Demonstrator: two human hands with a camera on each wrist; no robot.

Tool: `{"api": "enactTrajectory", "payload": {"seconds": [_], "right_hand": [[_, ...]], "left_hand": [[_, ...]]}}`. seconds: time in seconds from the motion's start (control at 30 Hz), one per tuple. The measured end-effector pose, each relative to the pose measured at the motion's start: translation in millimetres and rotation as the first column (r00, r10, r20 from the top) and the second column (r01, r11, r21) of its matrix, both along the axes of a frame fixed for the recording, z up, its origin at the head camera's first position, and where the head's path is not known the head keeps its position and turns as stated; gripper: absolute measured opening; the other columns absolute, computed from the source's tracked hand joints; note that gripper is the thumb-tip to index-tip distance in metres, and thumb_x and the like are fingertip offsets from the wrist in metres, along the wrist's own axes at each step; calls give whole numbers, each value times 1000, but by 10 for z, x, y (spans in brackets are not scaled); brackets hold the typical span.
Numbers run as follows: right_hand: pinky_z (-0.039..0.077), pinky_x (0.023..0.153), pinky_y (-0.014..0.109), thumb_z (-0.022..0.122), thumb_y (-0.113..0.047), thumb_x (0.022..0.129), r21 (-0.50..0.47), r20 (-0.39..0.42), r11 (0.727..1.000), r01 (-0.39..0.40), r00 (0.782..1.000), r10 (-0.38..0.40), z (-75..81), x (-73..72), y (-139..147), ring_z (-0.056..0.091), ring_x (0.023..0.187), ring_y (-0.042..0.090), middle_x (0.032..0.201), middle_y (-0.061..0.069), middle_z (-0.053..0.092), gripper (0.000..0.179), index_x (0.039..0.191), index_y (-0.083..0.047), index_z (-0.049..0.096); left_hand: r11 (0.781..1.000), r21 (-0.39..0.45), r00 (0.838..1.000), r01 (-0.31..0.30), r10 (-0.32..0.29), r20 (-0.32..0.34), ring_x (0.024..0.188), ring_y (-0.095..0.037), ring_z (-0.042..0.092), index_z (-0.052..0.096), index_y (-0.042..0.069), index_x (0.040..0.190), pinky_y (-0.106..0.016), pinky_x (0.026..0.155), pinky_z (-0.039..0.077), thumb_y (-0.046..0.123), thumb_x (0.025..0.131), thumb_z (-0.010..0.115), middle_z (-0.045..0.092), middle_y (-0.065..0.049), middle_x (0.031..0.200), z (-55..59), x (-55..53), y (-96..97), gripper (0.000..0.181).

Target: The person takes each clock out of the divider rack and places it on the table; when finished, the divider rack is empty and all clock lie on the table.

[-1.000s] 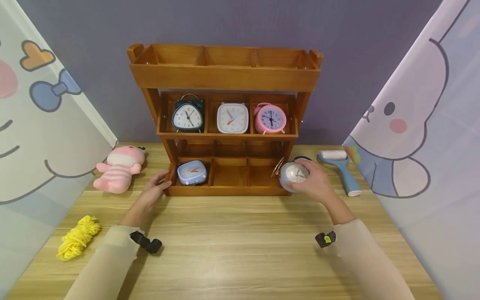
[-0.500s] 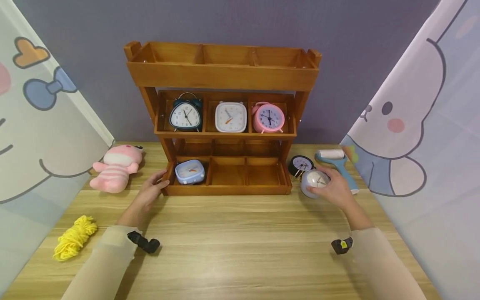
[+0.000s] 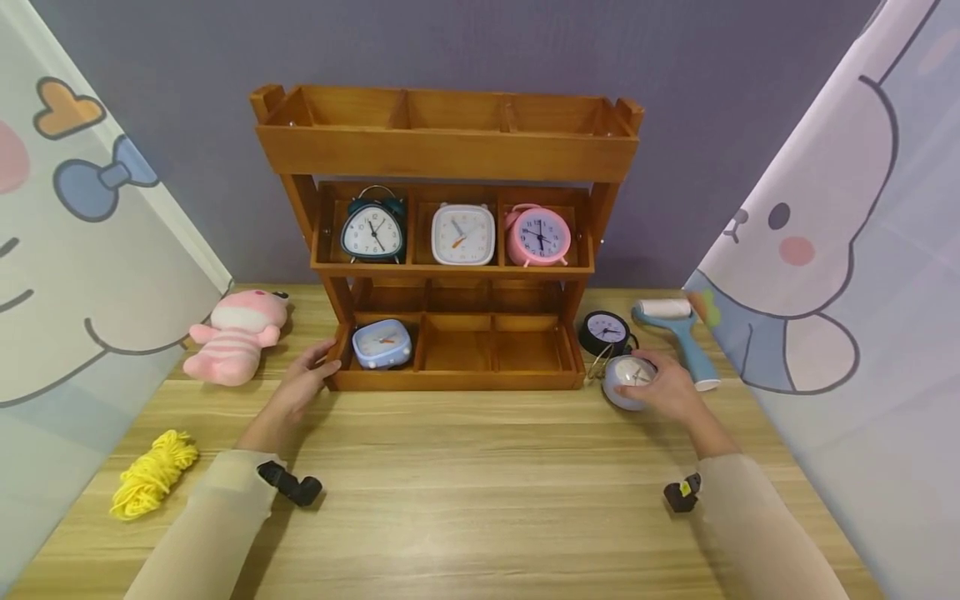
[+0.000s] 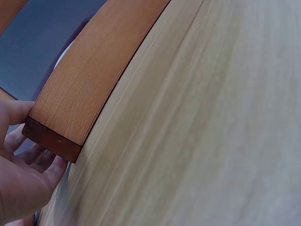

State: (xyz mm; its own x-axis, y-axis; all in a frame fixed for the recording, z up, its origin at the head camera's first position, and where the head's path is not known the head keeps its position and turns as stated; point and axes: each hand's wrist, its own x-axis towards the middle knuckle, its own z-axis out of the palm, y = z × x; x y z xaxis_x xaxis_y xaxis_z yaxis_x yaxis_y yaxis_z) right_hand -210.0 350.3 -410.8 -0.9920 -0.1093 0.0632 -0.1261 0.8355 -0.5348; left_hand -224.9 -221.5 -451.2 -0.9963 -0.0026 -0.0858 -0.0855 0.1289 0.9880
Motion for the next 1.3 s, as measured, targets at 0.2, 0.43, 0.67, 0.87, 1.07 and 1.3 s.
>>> {"api": "enactTrajectory", "payload": {"seconds": [0.2,0.43,0.67,0.87,1.07,1.3], "right_hand": [[40,87,61,79,-41,79,-3,19,1000,-17,1000,17,-60,-92,11,45,115,50,137,34,42,80,136,7,47],[38,90,63,80,-38,80,-1,47,999,-37,998,37,-55,-140,5,43,116,53,135,38,41,82,136,10,44],[36,95,63,81,-36,79,15,113,994,-106,988,104,42,-189,-21,41,118,54,133,41,40,87,136,16,39],[33,96,66,79,-29,83,-5,107,986,-167,980,167,199,-189,-111,34,123,58,138,41,34,82,137,17,37],[35,97,64,74,-27,88,-47,38,987,-151,988,152,337,-123,-333,38,122,57,138,36,40,70,137,13,42],[37,99,59,71,-26,91,-195,-35,971,-141,990,136,415,-130,-786,43,122,51,138,29,45,60,137,5,47]], "left_hand": [[1000,8,1000,-12,12,2,141,-39,18,29,-1,151,-52,111,22,6,101,50,18,-22,157,-10,-4,-8,55],[1000,6,1000,-23,23,-4,140,-40,22,31,-3,150,-49,111,23,4,100,51,20,-24,155,-13,-22,5,54],[1000,7,1000,-24,24,-9,141,-40,18,30,-3,150,-50,111,22,4,100,51,19,-24,156,-26,-21,-5,54],[1000,15,1000,-26,26,-9,141,-39,19,31,-2,150,-50,111,22,4,100,51,20,-24,155,-64,-19,4,54],[1000,18,1000,-21,21,-13,140,-40,19,30,-4,149,-50,111,23,3,100,50,20,-24,155,-70,-12,11,54],[1000,14,1000,-14,14,-19,140,-39,19,30,-3,150,-50,111,22,4,100,51,21,-23,156,-63,-19,-8,55]]}}
